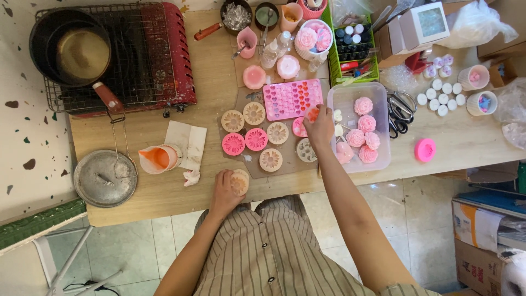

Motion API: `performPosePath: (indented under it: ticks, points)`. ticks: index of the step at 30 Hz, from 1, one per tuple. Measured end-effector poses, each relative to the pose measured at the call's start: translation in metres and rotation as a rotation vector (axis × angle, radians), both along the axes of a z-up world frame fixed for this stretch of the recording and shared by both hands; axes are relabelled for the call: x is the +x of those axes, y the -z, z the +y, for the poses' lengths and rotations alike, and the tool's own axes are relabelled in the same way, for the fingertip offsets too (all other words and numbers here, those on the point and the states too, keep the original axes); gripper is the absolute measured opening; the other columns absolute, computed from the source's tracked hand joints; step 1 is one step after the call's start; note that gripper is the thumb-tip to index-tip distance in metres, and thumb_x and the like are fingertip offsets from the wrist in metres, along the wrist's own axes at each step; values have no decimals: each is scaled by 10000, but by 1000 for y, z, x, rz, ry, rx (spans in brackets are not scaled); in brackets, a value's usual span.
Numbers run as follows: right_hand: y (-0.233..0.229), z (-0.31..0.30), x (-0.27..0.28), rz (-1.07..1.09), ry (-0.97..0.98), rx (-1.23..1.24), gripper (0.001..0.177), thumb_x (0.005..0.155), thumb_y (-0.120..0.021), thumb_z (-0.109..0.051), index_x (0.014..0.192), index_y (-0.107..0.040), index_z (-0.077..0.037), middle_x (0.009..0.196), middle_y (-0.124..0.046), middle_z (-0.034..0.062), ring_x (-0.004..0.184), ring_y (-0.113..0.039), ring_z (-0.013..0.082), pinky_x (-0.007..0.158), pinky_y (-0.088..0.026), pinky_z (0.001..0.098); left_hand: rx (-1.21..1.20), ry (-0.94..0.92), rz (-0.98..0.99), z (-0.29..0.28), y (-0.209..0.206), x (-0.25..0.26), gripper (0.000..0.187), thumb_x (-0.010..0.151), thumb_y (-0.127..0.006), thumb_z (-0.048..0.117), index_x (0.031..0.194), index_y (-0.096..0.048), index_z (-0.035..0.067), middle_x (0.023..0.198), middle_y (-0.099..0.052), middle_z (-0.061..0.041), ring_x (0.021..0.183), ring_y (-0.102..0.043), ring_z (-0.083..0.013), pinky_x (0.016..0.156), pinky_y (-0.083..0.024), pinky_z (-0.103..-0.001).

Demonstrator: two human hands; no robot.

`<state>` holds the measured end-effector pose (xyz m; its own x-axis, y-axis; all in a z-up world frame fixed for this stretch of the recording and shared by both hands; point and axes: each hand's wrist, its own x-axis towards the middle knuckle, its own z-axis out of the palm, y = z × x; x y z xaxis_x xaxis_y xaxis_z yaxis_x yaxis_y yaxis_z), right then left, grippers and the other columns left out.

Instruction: The recorder uses a heat gun and molds to create small wax decorative items.

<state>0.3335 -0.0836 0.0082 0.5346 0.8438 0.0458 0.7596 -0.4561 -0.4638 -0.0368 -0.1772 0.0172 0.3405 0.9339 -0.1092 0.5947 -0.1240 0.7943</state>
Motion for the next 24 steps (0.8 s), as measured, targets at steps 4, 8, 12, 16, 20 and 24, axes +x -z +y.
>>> performPosePath:
  ticks: [4, 8, 12, 16, 20, 24]
  points:
    - [6, 27, 15, -11, -18, 9, 583, 783, -845, -222, 1285, -572, -103, 1266, -606, 144, 1072, -656, 361, 853, -550, 465, -7, -29, 19, -2, 0, -7, 868, 498, -908, 66, 1257, -489, 20, 1289, -496, -209, 1225, -479, -420, 1054, -432, -466]
    - [20, 46, 32, -47, -67, -70, 585, 790, -822, -169, 1307, -555, -108, 1275, -602, 171, 1047, -656, 389, 834, -548, 483, 24, -59, 20, -3, 1, -11, 855, 498, -896, 55, 1254, -498, 15, 1282, -507, -208, 1222, -485, -416, 1054, -433, -463]
    - [26, 45, 33, -47, -107, -70, 589, 787, -817, -156, 1315, -561, -99, 1264, -601, 179, 1052, -651, 403, 833, -550, 484, 57, -88, 17, -5, 5, -18, 857, 495, -892, 49, 1259, -505, 10, 1280, -513, -217, 1219, -487, -424, 1047, -436, -470]
    - [-10, 11, -16, -82, -193, 94, 470, 874, -799, -223, 1265, -591, -66, 1233, -643, 169, 1054, -662, 376, 852, -547, 470, 65, -89, 8, -2, 7, -18, 856, 505, -886, 49, 1269, -503, 11, 1282, -508, -221, 1218, -488, -430, 1050, -439, -475]
    - [-27, -53, -96, 187, -181, -294, 573, 829, -819, -484, 1178, -647, -65, 1139, -633, 169, 1025, -646, 344, 829, -536, 472, 88, -64, -16, 2, 15, -11, 823, 532, -869, 47, 1270, -505, 18, 1281, -514, -211, 1205, -496, -429, 1032, -450, -476]
    - [-2, -89, -144, 212, -187, -319, 1047, 631, -900, -493, 1429, -448, 12, 1305, -497, 273, 1093, -586, 434, 862, -529, 502, 99, 10, -14, 7, 17, 5, 827, 533, -861, 77, 1275, -503, 22, 1293, -518, -203, 1201, -502, -428, 1010, -464, -475]
